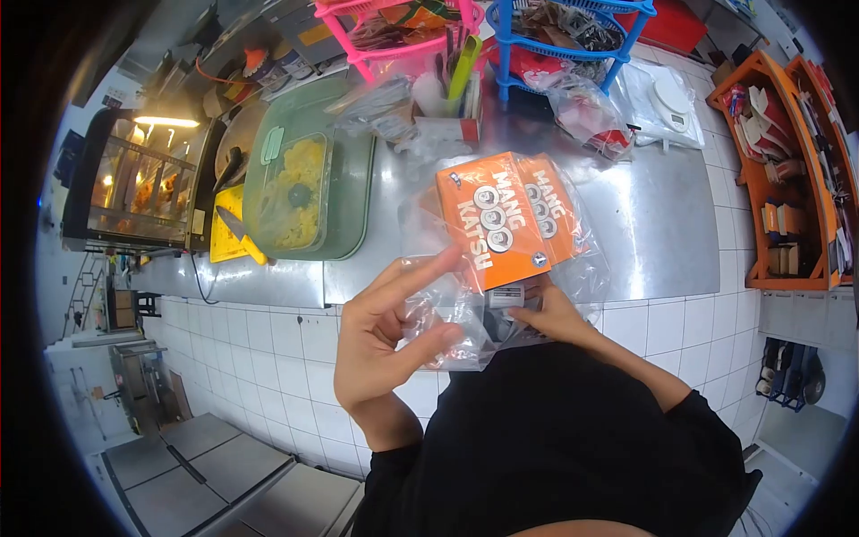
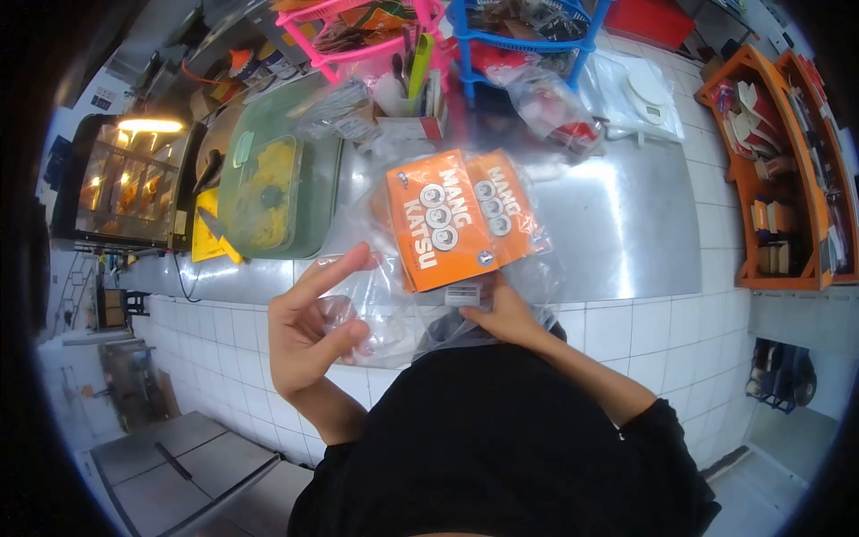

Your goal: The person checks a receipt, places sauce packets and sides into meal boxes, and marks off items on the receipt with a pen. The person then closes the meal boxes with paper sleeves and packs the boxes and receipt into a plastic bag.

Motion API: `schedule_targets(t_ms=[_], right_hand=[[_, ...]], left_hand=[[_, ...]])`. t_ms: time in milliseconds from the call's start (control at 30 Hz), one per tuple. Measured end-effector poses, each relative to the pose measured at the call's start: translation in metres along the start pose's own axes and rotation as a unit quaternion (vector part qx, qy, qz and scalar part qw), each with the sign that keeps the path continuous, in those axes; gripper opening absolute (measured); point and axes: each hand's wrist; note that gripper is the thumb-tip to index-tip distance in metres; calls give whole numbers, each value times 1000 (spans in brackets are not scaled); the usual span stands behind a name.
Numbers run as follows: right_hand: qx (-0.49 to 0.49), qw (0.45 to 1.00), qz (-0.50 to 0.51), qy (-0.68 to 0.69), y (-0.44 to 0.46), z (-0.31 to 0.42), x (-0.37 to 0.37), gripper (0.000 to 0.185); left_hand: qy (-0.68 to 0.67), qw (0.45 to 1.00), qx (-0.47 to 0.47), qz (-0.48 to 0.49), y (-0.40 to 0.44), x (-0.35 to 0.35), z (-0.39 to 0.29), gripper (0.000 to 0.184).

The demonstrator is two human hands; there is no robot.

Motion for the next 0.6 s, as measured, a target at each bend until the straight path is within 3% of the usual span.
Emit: schedule_targets(t_ms=[100,200,300,400,433,533,600], right_hand=[[-113,985,-16,127,2,-4,-17,68],[-188,965,112,143,-12,14,-3,65],[-120,973,168,103,-38,57,22,56],[-36,990,131,31,-48,73,45,42],[-61,991,116,40,-54,86,51,33],[-37,991,96,91,-52,89,54,27],[-42,995,78,41,-48,85,56,23]], left_hand=[[-7,1000,-9,17,4,-2,4,62],[-2,1000,-22,22,5,2,4,62],[21,999,-43,14,4,14,3,61],[35,998,-47,-14,5,24,1,60],[47,997,-52,-13,6,28,1,60],[76,995,-62,17,10,32,2,58],[89,993,-68,35,14,32,3,58]])
Point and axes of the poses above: each hand's wrist, its own y-axis towards the middle knuckle, its own x-axis out of the back of the hand, z = x × y, and after that the axes turned 14 degrees about -x, right-handed
